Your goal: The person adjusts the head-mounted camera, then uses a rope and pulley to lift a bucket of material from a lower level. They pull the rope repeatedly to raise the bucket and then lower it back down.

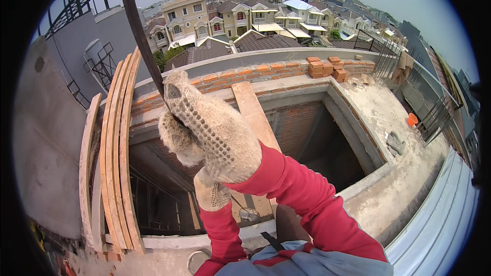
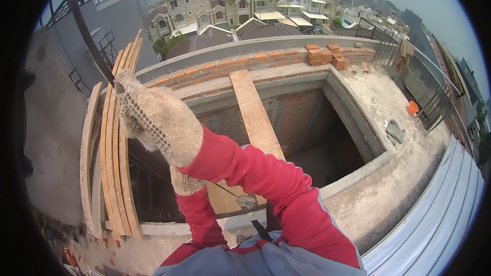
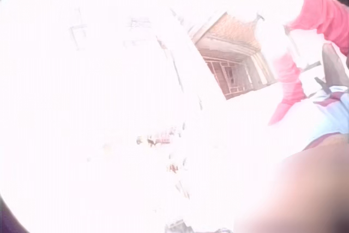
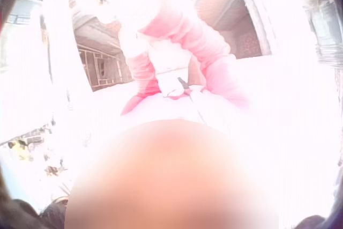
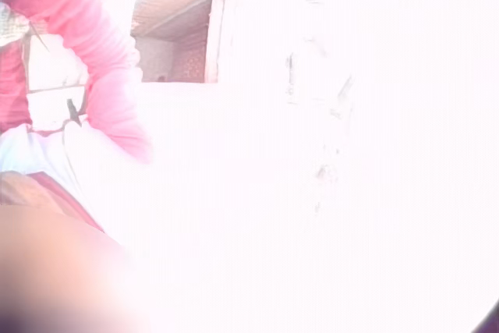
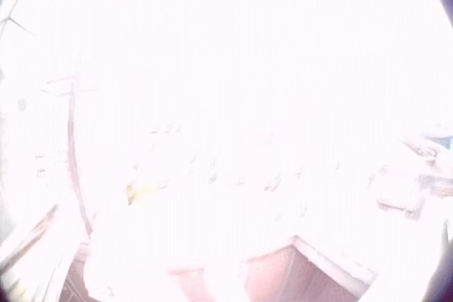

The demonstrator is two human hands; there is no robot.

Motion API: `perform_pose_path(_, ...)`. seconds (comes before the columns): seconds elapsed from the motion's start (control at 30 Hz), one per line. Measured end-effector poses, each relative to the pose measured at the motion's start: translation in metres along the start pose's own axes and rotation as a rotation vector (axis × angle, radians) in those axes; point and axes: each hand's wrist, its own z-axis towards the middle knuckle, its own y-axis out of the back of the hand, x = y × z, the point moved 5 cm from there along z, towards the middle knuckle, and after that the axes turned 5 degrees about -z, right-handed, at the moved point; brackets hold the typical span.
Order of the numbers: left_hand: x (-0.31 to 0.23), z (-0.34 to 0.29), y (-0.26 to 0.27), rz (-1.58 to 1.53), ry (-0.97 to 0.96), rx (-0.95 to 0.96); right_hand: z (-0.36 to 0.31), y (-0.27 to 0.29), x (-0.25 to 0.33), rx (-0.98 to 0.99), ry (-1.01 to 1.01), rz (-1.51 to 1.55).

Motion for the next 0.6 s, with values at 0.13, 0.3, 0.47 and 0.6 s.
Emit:
perform_pose_path(0.13, -0.03, -0.003, -0.052, 0.077, -0.029, 0.153, 0.001, 0.078, -0.025, -0.084, 0.097, -0.308)
perform_pose_path(0.3, -0.041, -0.004, -0.084, -0.057, -0.014, 0.244, -0.161, 0.121, -0.145, -0.072, -0.759, -0.299)
perform_pose_path(0.47, -0.014, -0.003, -0.075, -0.078, 0.075, 0.221, -0.245, 0.135, -0.172, -0.185, -0.413, -0.38)
perform_pose_path(0.6, 0.005, 0.001, -0.068, -0.09, 0.097, 0.238, -0.245, 0.143, -0.169, -0.329, -0.501, -0.224)
